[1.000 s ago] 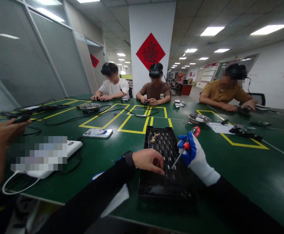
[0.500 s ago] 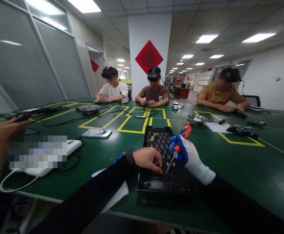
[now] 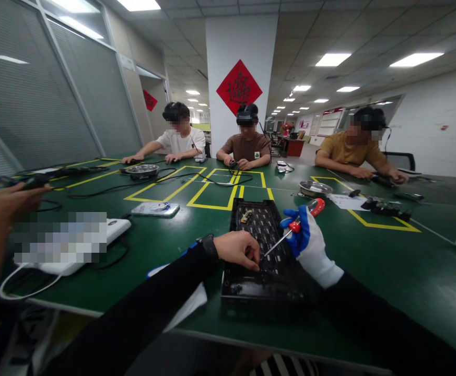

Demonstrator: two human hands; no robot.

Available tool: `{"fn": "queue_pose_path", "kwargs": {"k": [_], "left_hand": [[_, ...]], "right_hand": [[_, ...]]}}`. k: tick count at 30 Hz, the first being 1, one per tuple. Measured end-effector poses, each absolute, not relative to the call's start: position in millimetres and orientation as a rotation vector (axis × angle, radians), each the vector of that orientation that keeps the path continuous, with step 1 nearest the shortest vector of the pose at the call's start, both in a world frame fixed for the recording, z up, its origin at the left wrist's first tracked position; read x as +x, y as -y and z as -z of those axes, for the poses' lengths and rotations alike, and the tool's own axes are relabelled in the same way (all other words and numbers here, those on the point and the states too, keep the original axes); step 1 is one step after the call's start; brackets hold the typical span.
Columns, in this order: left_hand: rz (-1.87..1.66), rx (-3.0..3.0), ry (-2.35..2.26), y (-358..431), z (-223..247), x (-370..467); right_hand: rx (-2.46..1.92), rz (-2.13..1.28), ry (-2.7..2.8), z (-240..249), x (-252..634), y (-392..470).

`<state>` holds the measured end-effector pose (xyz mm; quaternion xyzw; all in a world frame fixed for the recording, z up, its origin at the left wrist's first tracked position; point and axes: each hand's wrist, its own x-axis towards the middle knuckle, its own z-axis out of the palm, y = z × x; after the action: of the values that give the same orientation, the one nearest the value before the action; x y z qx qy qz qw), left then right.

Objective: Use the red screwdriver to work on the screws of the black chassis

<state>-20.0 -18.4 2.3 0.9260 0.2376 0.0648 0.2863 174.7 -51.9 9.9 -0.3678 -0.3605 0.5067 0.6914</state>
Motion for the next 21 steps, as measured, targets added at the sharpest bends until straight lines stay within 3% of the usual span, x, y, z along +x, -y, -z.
{"fn": "queue_pose_path", "kwargs": {"k": [12, 18, 21], "left_hand": [[-0.195, 2.462, -0.473, 20, -11, -25], [-0.706, 2.755, -1.009, 7, -8, -23], [-0.715, 2.826, -1.092, 1, -5, -21]], "right_hand": [[-0.82, -0.968, 0.705, -7, 170, 47], [-0.889, -0.937, 0.77, 0, 171, 44], [-0.876, -0.957, 0.777, -3, 170, 46]]}}
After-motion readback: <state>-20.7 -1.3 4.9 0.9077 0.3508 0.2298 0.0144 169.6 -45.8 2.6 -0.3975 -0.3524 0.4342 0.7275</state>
